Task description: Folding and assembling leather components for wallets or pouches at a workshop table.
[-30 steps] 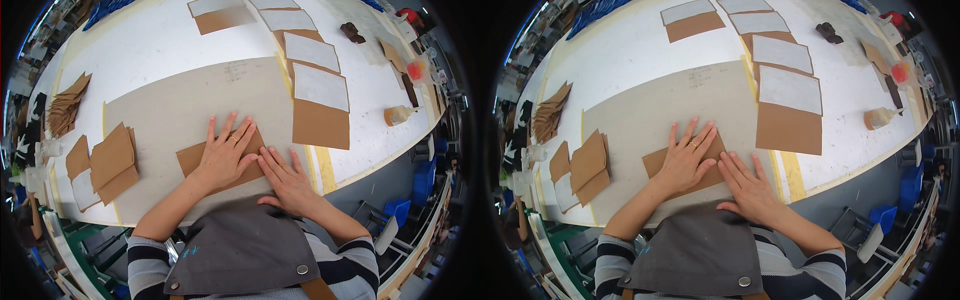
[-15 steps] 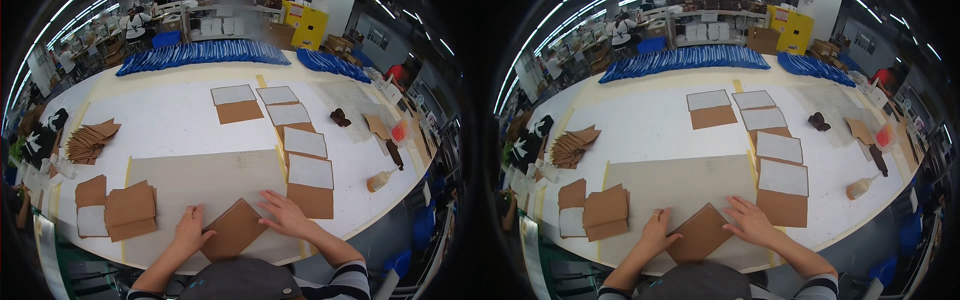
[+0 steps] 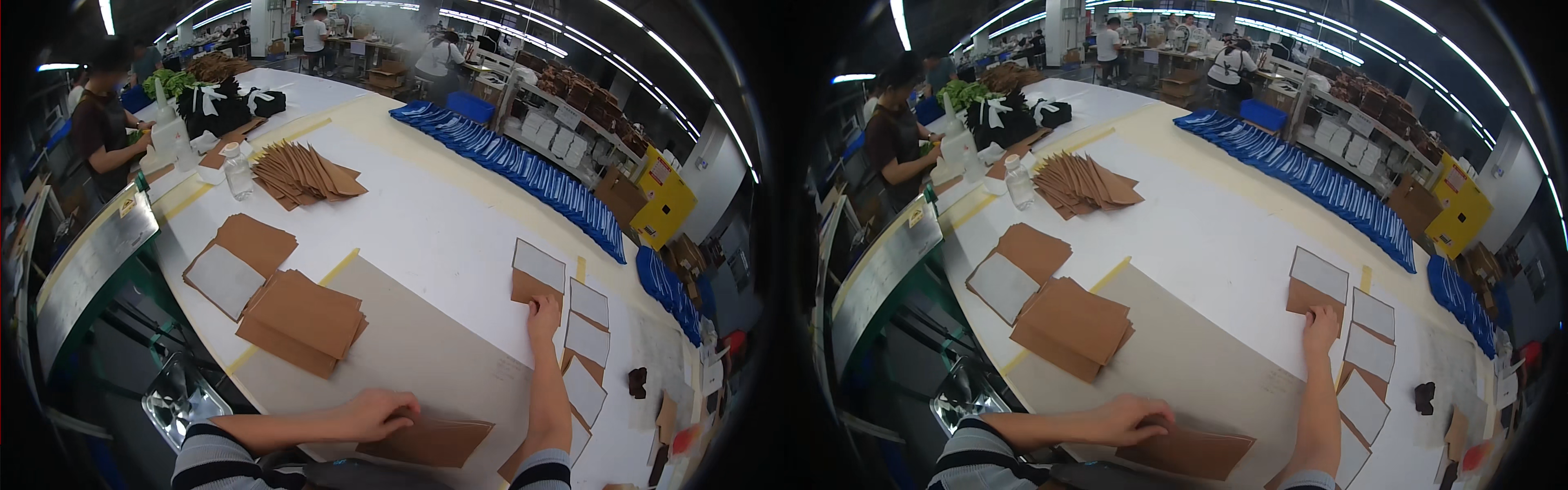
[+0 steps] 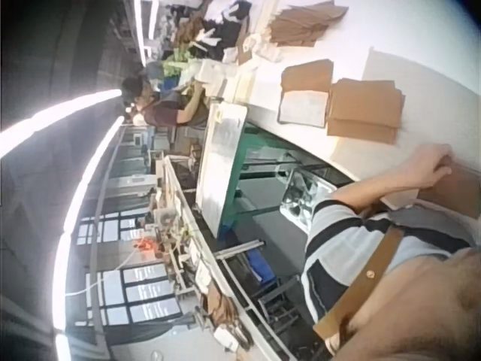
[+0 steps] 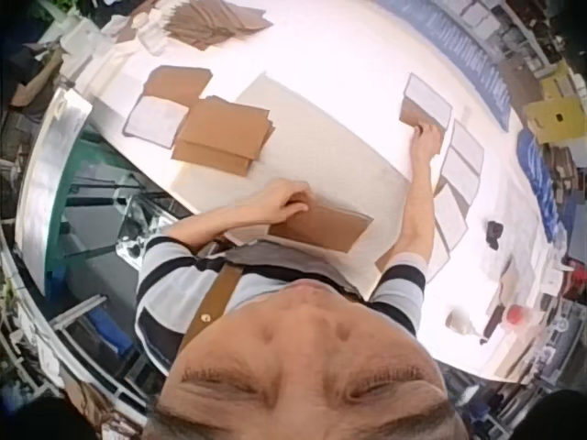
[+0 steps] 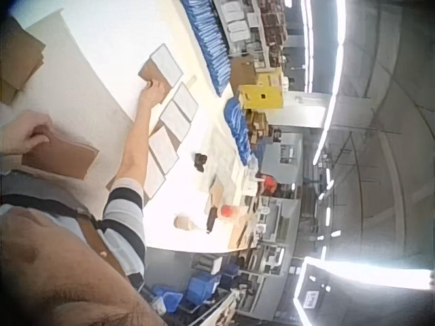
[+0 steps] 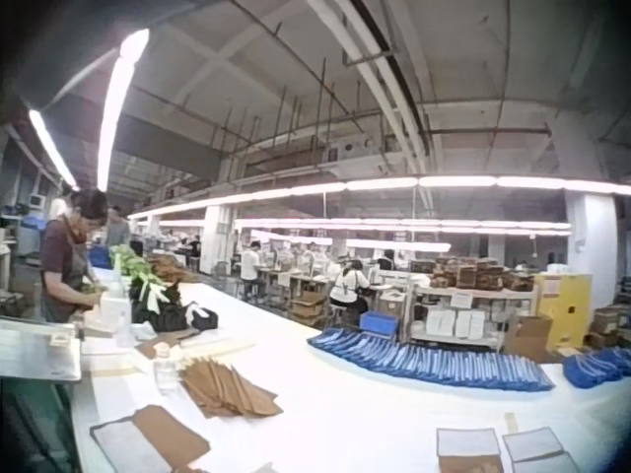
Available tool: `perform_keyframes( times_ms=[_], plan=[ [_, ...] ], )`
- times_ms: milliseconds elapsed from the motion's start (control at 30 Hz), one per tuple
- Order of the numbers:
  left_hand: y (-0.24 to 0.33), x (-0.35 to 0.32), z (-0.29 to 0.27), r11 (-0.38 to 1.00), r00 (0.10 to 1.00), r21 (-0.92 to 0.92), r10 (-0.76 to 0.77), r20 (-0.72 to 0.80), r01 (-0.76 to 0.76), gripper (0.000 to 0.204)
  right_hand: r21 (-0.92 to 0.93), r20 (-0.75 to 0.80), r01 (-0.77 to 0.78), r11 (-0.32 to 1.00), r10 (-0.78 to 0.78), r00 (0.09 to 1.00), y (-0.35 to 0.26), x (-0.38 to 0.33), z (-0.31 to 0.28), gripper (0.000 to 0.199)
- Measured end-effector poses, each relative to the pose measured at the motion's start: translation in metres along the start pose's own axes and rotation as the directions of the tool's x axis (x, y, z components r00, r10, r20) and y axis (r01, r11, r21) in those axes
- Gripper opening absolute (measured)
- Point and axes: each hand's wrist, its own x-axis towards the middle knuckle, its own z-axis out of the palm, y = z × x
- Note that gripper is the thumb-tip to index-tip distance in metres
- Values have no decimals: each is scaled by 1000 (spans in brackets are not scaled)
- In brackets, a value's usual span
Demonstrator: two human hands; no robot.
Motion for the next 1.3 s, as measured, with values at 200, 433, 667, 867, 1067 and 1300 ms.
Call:
perform_keyframes(
  times_ms=[200, 433, 667, 867, 1067, 1300],
  plan=[
    [-39, -18, -160, 950, 945, 271, -64, -321, 157, 21, 50, -56, 126, 991, -124, 991, -41, -23, -40, 10],
    [-33, 20, -83, 791, 906, 610, 298, -299, -59, 91, 91, 168, 525, 846, -533, 829, -122, -155, -123, 21],
    [-26, 35, 55, 860, 918, 325, 387, 88, -394, 39, 358, 361, 351, 865, -475, 803, -162, -250, -172, 25],
    [-18, -21, 40, 950, 950, 57, 309, -33, -307, 14, 525, 448, -9, 851, -267, 853, -146, -292, -208, 21],
    [-5, -39, 29, 967, 990, -213, -140, 17, 140, 11, 562, 604, -451, 693, 29, 796, -142, -318, -219, 22],
    [-15, -15, 44, 914, 982, -397, -142, -127, 80, 31, 603, 428, -403, 688, 148, 892, -138, -321, -187, 24]
  ],
)
